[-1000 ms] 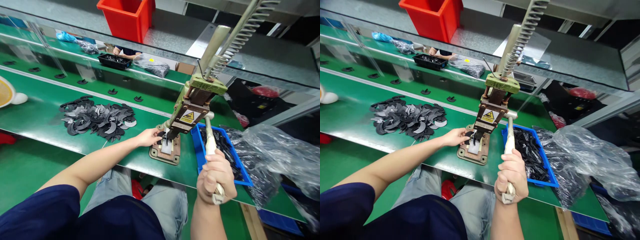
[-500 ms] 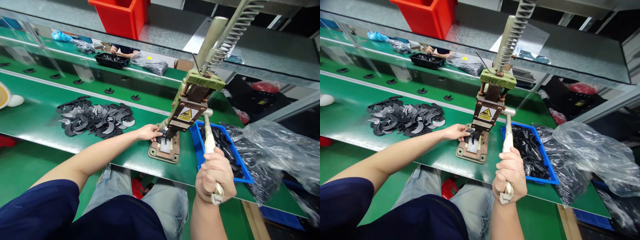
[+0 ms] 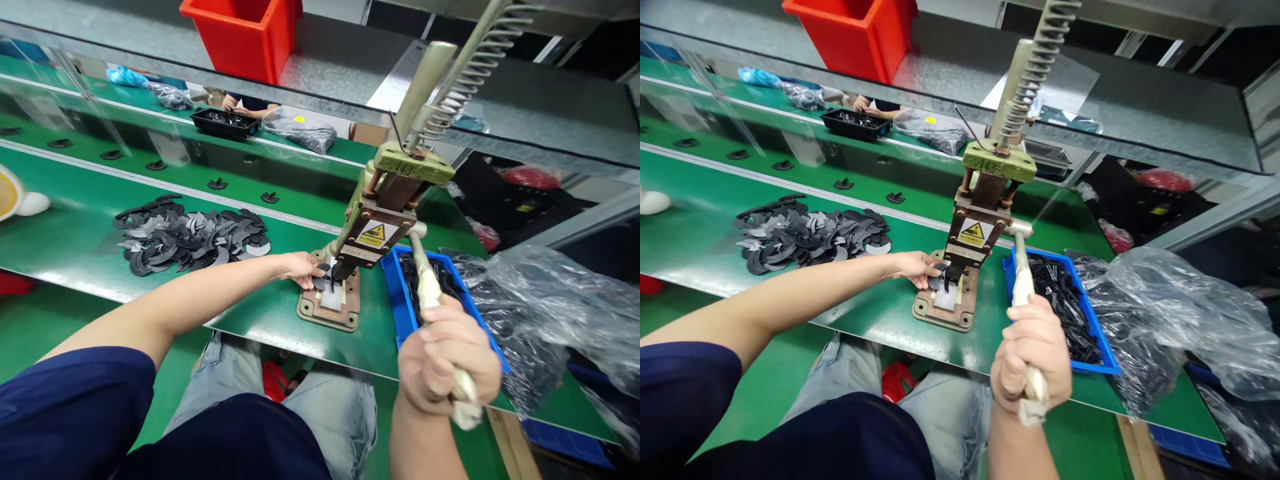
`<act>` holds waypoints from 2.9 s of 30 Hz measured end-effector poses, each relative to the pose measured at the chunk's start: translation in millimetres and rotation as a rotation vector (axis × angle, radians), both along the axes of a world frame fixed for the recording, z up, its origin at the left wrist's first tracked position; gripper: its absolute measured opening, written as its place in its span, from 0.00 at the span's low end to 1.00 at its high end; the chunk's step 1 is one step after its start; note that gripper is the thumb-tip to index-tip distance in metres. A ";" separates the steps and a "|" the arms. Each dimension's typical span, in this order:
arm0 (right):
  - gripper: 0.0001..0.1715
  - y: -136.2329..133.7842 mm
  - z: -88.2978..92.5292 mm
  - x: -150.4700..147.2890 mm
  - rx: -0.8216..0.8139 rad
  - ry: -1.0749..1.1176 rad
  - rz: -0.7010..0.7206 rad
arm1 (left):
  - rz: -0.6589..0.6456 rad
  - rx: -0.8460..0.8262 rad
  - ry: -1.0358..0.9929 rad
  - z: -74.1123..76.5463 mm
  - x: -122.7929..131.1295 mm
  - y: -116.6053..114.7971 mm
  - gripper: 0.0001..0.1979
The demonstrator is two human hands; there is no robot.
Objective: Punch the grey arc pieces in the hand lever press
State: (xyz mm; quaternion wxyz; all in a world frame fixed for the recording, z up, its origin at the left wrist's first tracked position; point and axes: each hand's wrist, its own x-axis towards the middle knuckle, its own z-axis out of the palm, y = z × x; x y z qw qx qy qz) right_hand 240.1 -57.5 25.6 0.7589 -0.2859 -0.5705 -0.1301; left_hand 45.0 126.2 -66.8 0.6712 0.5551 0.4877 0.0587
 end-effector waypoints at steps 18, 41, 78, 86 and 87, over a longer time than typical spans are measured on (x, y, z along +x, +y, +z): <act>0.16 4.1 -99.8 -20.8 -0.809 0.014 0.182 | -0.054 0.168 -0.436 41.3 -46.6 -79.2 0.30; 0.09 -20.4 -105.9 -23.0 -0.819 -0.412 0.211 | -0.057 0.630 -0.233 57.9 -47.0 -117.0 0.20; 0.14 -64.5 -111.1 50.4 -0.902 -0.320 -0.141 | 0.040 1.243 0.660 72.7 -30.4 101.6 0.22; 0.32 -56.1 -83.1 184.7 -1.106 -0.485 -0.644 | 0.025 1.337 0.588 2.3 -99.9 14.7 0.20; 0.37 -50.7 -85.2 201.2 -1.164 -0.539 -0.665 | 0.031 1.350 0.587 -10.1 -114.1 -7.1 0.20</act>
